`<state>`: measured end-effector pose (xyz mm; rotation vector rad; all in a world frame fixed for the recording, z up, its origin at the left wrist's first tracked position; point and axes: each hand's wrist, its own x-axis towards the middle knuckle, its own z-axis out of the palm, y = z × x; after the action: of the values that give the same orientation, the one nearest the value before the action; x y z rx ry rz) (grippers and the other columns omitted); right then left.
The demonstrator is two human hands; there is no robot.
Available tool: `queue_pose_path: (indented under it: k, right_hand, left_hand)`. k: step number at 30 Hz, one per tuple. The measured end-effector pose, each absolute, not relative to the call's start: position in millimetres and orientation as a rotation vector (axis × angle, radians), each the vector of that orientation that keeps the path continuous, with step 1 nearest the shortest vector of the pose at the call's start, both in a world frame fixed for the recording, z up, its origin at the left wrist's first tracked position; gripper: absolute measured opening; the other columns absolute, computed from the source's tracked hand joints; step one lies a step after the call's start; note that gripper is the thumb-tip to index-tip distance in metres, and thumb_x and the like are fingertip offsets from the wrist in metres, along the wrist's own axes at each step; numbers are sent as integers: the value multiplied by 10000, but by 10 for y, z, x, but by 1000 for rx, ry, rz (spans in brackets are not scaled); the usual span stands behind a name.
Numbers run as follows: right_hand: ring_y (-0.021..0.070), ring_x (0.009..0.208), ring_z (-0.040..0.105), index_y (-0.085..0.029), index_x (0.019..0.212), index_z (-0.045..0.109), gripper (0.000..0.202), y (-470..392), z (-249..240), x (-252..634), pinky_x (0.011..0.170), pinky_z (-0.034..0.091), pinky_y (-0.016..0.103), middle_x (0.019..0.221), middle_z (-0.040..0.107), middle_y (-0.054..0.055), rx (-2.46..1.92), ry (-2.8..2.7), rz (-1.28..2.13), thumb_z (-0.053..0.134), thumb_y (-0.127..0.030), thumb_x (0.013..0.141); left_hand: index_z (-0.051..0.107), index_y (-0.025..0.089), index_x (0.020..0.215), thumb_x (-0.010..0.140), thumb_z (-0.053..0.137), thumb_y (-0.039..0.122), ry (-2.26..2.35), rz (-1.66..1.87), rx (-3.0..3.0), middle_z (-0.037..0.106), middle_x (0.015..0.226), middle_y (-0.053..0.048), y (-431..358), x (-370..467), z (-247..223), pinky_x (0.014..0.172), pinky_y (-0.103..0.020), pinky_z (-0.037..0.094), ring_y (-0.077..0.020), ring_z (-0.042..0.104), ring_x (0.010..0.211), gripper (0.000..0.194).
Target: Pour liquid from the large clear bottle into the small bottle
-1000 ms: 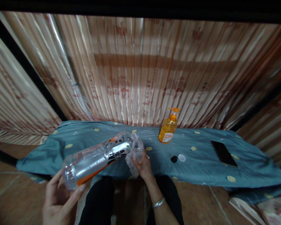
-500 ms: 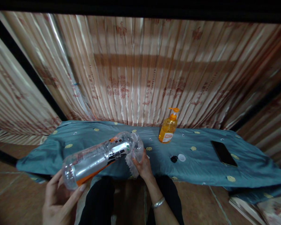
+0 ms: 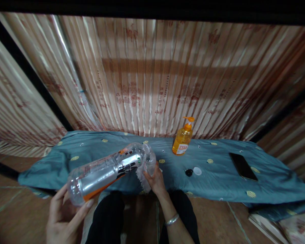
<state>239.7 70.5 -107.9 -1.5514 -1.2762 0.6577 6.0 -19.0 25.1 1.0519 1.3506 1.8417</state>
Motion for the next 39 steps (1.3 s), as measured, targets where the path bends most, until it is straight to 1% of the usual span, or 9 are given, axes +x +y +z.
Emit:
queue_pose_path:
  k: [5, 9, 11, 15, 20, 24, 28, 34, 39]
  right_hand:
    - [297, 1018, 748, -166, 1331, 536, 646, 706, -1087, 2398, 870, 594, 364, 1119, 774, 108, -1555, -1264, 672, 692, -415, 756]
    - [317, 1034, 742, -190, 1345, 536, 658, 707, -1099, 2405, 891, 591, 397, 1142, 771, 103, -1551, -1285, 644, 704, -417, 751]
    - [318, 1030, 743, -203, 1336, 543, 645, 705, -1100, 2408, 893, 591, 400, 1138, 773, 97, -1554, -1285, 631, 712, -409, 749]
    - [303, 1019, 748, -185, 1337, 533, 638, 699, -1082, 2400, 888, 591, 380, 1129, 773, 102, -1544, -1265, 664, 708, -391, 759]
    - [308, 1030, 745, -170, 1330, 530, 654, 692, -1046, 2397, 897, 589, 397, 1142, 771, 122, -1523, -1246, 703, 706, -399, 744]
    - [301, 1012, 750, -182, 1315, 543, 635, 691, -1049, 2404, 893, 591, 386, 1112, 778, 103, -1519, -1265, 689, 705, -402, 742]
    - [294, 1031, 747, -187, 1320, 542, 635, 696, -1072, 2406, 901, 593, 374, 1121, 773, 90, -1517, -1267, 689, 694, -421, 750]
    - [289, 1031, 747, -173, 1350, 512, 676, 707, -1106, 2409, 900, 594, 370, 1131, 767, 96, -1543, -1270, 686, 686, -436, 752]
    - [295, 1046, 741, -172, 1351, 520, 671, 698, -1090, 2410, 911, 588, 373, 1139, 768, 103, -1548, -1279, 675, 694, -432, 757]
  left_hand:
    - [666, 269, 1195, 547, 940, 321, 1356, 1837, 1007, 762, 1136, -60, -188, 71, 265, 791, -243, 611, -254, 722, 1076, 705]
    - [672, 277, 1189, 501, 956, 296, 1342, 1847, 991, 763, 1122, -49, -190, 70, 258, 789, -240, 610, -256, 721, 1073, 744]
    - [677, 283, 1182, 510, 954, 298, 1326, 1851, 980, 763, 1108, -42, -190, 70, 259, 789, -226, 605, -244, 721, 1069, 726]
    - [687, 289, 1161, 540, 945, 302, 1288, 1865, 991, 765, 1093, -37, -182, 76, 273, 804, -215, 600, -233, 716, 1088, 673]
    - [677, 290, 1180, 548, 944, 297, 1318, 1851, 1015, 764, 1095, -35, -184, 72, 263, 797, -210, 601, -228, 717, 1082, 686]
    - [674, 296, 1181, 546, 946, 293, 1296, 1846, 996, 757, 1114, -32, -194, 66, 245, 804, -205, 597, -223, 717, 1089, 691]
    - [669, 290, 1187, 550, 945, 295, 1305, 1846, 996, 754, 1124, -41, -195, 76, 255, 821, -231, 603, -241, 710, 1113, 695]
    - [662, 277, 1183, 551, 941, 324, 1315, 1854, 1001, 754, 1117, -49, -190, 88, 274, 812, -254, 606, -252, 707, 1099, 692]
    - [652, 269, 1204, 540, 946, 314, 1340, 1829, 1010, 748, 1162, -63, -197, 62, 243, 824, -296, 608, -284, 701, 1112, 728]
